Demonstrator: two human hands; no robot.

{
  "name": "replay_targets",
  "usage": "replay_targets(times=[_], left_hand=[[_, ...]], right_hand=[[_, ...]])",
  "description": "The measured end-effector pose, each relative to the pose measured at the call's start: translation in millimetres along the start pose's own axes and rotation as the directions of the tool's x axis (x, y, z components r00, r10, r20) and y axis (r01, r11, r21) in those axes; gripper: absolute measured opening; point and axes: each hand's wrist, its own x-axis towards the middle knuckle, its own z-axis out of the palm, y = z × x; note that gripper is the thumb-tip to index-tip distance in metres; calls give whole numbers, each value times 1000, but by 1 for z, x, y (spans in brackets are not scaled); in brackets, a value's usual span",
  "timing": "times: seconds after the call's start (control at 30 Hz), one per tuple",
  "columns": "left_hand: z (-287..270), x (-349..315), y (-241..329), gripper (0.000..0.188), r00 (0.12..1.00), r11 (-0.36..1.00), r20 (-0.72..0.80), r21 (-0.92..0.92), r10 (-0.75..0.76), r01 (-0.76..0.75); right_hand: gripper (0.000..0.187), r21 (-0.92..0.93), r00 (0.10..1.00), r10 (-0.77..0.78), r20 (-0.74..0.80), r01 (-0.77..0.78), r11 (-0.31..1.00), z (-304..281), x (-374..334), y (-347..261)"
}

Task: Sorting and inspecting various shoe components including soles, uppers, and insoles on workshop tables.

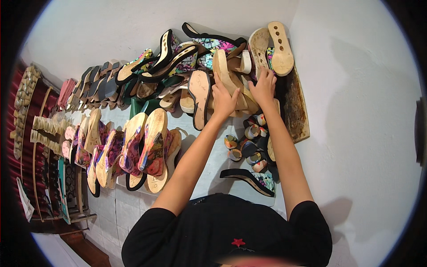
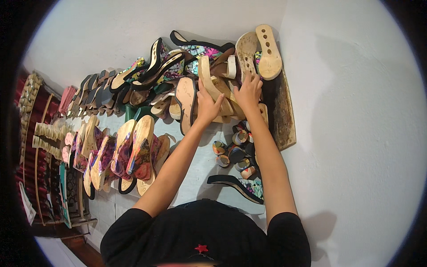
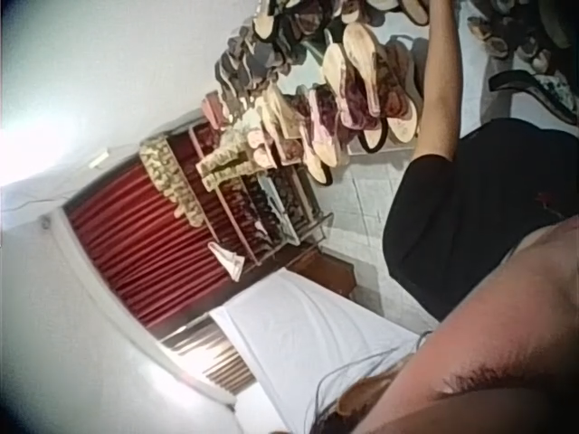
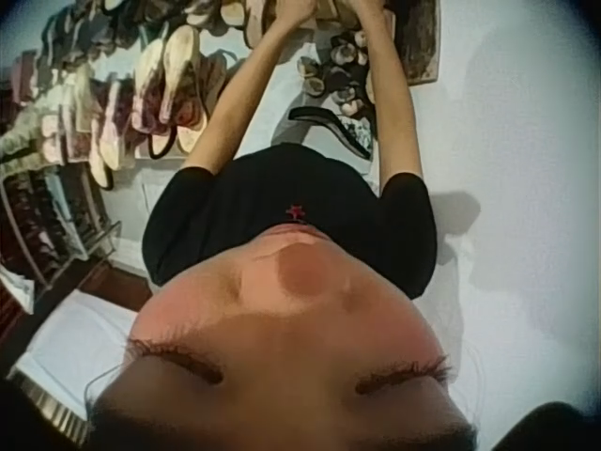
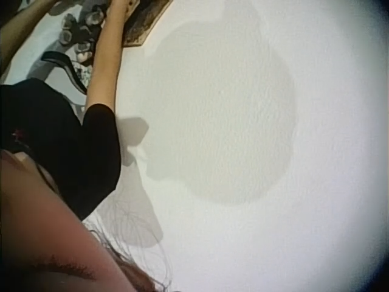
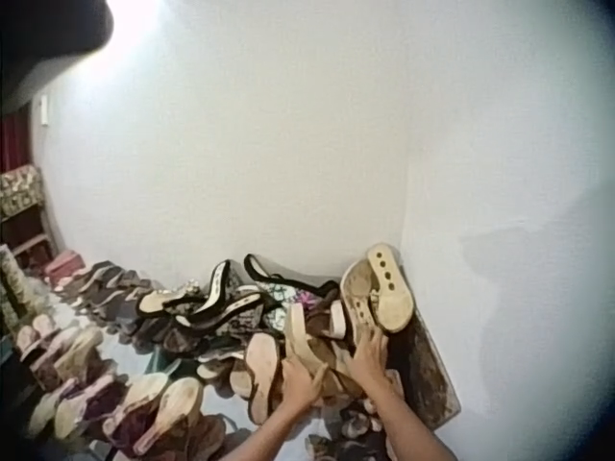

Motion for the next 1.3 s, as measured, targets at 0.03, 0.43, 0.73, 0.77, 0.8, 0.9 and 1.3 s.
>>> replay_targets(times=[0.03,0.43,0.73,0.77,0.8,0.9,1.3], left_hand=[[0,1,-1,94,1000,1000,-4,3,-1,1],[-9,2,-12,85,990,992,64,-36,127,-124],[-5,-11,1,90,940,965,-227,116,256,-235],[-5,-11,1,90,939,964,-228,116,259,-238],[-5,-12,2,89,937,964,-238,133,257,-230],[-14,-15,-2,87,935,963,-245,148,255,-224],[-19,-56,8,58,973,704,213,-704,83,95]], right_hand=[[65,-62,997,70,20,-68,996,2,2,-3],[58,-124,952,304,20,-300,946,9,25,-22],[54,187,984,135,-118,-112,976,5,20,9],[53,330,964,185,-191,-114,937,4,19,8],[53,330,963,186,-194,-114,937,-1,18,7],[42,443,919,363,-157,-263,857,-31,6,-9],[33,850,996,7,-90,74,522,-56,-131,-21]])
